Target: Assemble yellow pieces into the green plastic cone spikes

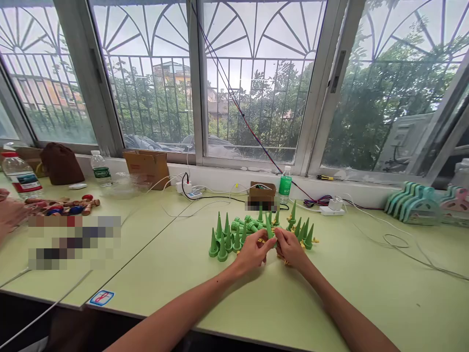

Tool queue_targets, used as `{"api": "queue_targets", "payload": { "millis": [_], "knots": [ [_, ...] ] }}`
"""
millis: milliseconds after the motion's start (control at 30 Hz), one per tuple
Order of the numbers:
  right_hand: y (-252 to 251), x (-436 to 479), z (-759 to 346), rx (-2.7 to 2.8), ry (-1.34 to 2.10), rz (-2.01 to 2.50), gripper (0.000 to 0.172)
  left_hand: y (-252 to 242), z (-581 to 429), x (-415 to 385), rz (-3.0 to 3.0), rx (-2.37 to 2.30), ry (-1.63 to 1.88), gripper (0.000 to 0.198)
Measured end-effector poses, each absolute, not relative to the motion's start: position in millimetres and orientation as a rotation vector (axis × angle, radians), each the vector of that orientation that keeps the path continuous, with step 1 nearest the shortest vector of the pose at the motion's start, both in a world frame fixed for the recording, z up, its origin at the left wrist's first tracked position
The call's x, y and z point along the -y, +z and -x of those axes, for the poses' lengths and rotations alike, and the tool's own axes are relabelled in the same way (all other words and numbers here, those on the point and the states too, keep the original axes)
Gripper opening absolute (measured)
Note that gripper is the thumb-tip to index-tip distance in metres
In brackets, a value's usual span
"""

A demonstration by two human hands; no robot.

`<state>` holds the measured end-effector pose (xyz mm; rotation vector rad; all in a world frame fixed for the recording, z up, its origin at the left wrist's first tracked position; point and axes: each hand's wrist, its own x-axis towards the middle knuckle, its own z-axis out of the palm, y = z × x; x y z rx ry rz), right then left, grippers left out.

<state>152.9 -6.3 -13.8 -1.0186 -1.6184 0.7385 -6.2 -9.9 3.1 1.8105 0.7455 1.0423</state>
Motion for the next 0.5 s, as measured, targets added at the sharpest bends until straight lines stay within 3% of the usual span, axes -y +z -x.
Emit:
{"api": "queue_targets", "payload": {
  "millis": [500],
  "knots": [
    [-11.2, 7.8, -153.3, 1.584, 0.853, 1.018, 0.05, 4.5, 6.8, 11.7, -2.098, -0.81, 1.149, 0.028]
  ]
}}
